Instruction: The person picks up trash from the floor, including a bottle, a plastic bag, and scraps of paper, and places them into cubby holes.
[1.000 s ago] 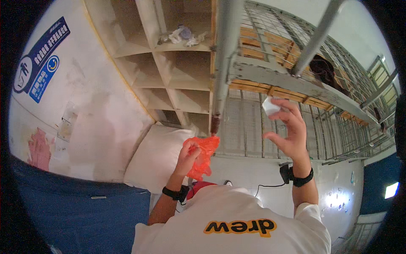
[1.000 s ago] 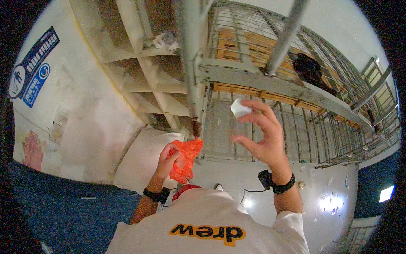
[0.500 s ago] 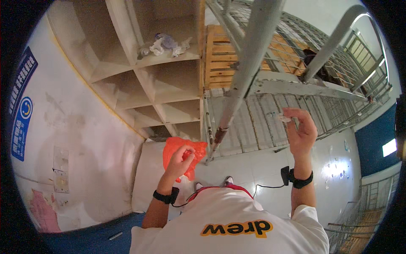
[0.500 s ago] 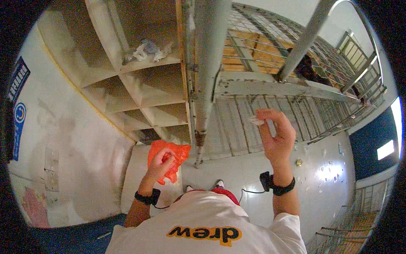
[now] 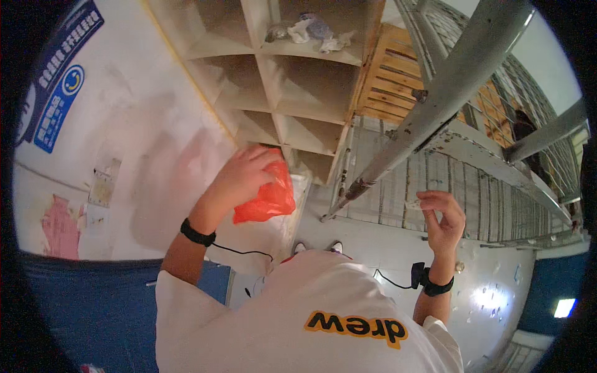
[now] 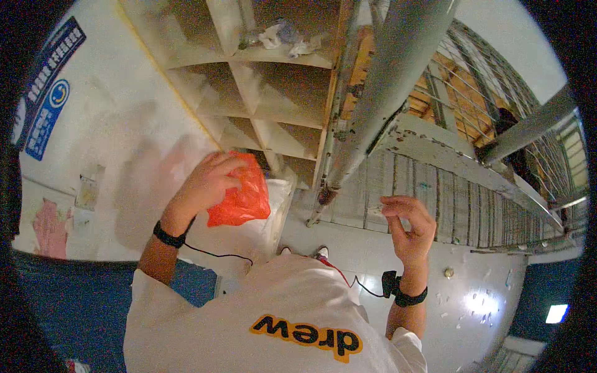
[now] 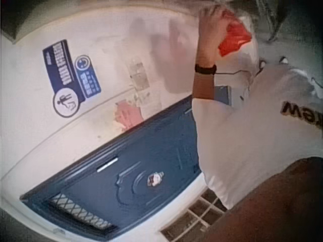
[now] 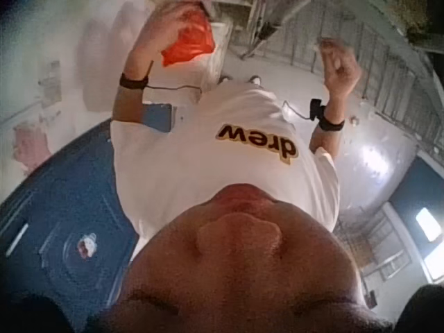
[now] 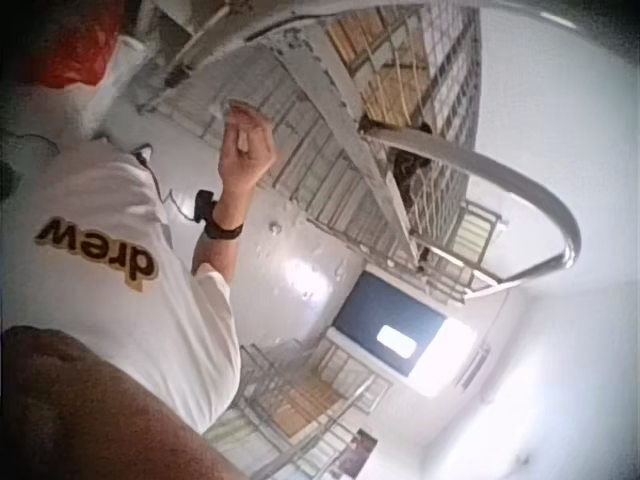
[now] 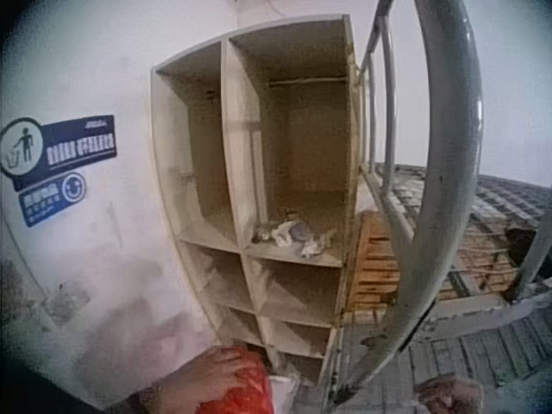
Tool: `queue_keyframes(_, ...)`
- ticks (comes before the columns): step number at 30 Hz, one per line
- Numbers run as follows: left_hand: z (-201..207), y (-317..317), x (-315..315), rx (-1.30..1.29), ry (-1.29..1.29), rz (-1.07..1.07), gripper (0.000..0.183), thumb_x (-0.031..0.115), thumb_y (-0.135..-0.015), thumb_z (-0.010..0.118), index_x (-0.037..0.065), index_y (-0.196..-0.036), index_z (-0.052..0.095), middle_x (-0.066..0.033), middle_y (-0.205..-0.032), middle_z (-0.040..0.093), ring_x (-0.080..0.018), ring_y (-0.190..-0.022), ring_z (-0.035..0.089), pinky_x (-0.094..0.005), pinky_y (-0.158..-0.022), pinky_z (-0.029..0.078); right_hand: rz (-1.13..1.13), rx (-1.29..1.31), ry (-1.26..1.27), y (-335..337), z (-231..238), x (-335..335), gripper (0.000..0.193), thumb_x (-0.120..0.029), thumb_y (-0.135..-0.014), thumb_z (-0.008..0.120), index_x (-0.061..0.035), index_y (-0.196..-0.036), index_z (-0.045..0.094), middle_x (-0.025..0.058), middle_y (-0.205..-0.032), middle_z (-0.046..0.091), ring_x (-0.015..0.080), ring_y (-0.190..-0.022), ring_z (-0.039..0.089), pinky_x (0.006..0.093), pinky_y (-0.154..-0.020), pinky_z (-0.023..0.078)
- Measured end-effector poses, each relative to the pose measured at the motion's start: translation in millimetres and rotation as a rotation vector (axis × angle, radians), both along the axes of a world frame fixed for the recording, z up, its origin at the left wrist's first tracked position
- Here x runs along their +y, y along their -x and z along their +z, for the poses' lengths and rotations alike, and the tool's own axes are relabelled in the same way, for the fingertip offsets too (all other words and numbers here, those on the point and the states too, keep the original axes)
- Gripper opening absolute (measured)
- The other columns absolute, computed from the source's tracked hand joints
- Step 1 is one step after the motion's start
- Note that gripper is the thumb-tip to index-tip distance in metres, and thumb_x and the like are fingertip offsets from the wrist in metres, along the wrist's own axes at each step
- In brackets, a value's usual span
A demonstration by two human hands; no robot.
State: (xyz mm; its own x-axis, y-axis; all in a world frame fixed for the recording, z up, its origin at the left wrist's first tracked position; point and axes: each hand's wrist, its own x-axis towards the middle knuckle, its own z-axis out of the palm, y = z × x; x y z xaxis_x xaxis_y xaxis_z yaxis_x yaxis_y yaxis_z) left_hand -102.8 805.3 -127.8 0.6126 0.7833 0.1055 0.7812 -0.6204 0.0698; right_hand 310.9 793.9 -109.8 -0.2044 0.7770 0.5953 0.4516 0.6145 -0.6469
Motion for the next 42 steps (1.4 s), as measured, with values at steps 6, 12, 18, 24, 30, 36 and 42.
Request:
queue_keyframes(6, 53, 15, -6, -0.009, -0.427, 0.264, 0.028, 0.0, -0.069, 0.061, 0.01, -0.094, 0.069, -0.0075, -0.095, 0.061, -0.027, -0.088, 0.057, -0.0368, -0.084, 0.048, 0.043, 0.063, 0.149, -12, -30, 13, 0.011, 0.008, -0.077, 0.065, -0.0018, -0.081, 0.065, 0.0106, -0.089, 0.069, 0.0218, -0.085, 0.067, 0.0302, -0.074, 0.05)
queue_keyframes(12, 105, 17, 14, -0.589, -0.216, 0.379, 0.027, -0.003, -0.077, 0.055, 0.007, -0.099, 0.068, -0.0084, -0.092, 0.068, -0.0216, -0.071, 0.064, -0.031, -0.065, 0.05, 0.053, 0.019, 0.182, -19, -44, 10, 0.01, 0.007, -0.078, 0.066, -0.0017, -0.084, 0.065, 0.0112, -0.089, 0.069, 0.0213, -0.082, 0.066, 0.03, -0.074, 0.05)
queue_keyframes(18, 116, 10, 21, -0.744, 0.321, 0.178, 0.026, 0.0, -0.085, 0.048, 0.0, -0.103, 0.066, -0.0099, -0.104, 0.068, -0.0154, -0.088, 0.064, -0.0278, -0.081, 0.047, 0.009, 0.021, 0.297, -44, -59, 0, 0.01, 0.007, -0.08, 0.064, -0.0011, -0.086, 0.065, 0.0107, -0.089, 0.069, 0.019, -0.082, 0.065, 0.0283, -0.072, 0.05)
queue_keyframes(24, 128, -71, -19, -0.517, 0.738, -0.276, 0.018, 0.015, -0.079, 0.071, 0.006, -0.095, 0.07, -0.0075, -0.088, 0.07, -0.0224, -0.077, 0.067, -0.0315, -0.072, 0.053, 0.011, 0.319, 0.535, -53, -62, -2, 0.009, 0.006, -0.08, 0.065, -0.001, -0.086, 0.065, 0.009, -0.086, 0.069, 0.0179, -0.085, 0.065, 0.029, -0.074, 0.051)
queue_keyframes(30, 85, -116, -10, -0.312, 0.003, -0.548, 0.026, 0.013, -0.07, 0.071, 0.015, -0.096, 0.071, 0.0013, -0.105, 0.069, -0.0135, -0.082, 0.068, -0.0268, -0.06, 0.055, 0.44, 0.187, 0.602, -38, -26, -9, 0.01, 0.005, -0.08, 0.066, -0.0032, -0.086, 0.066, 0.0117, -0.105, 0.066, 0.0213, -0.091, 0.066, 0.0332, -0.079, 0.052)
queue_keyframes(36, 47, -108, -16, -0.473, -0.143, -0.831, 0.019, 0.013, -0.073, 0.068, 0.016, -0.092, 0.069, 0.0007, -0.106, 0.069, -0.0216, -0.089, 0.068, -0.0307, -0.068, 0.058, 0.293, 0.203, 0.649, -4, -50, -23, 0.012, 0.007, -0.078, 0.067, -0.004, -0.083, 0.068, 0.0169, -0.143, 0.039, 0.0302, -0.111, 0.059, 0.0386, -0.086, 0.053)
queue_keyframes(42, 34, -133, -45, -0.433, -0.101, -0.89, 0.023, 0.013, -0.072, 0.07, 0.017, -0.094, 0.066, 0.0041, -0.105, 0.067, -0.0223, -0.093, 0.064, -0.0347, -0.083, 0.054, 0.249, 0.254, 0.827, -4, -110, -56, 0.004, -0.004, -0.087, 0.064, -0.0051, -0.091, 0.066, 0.0083, -0.114, 0.058, 0.017, -0.097, 0.061, 0.0283, -0.078, 0.051)
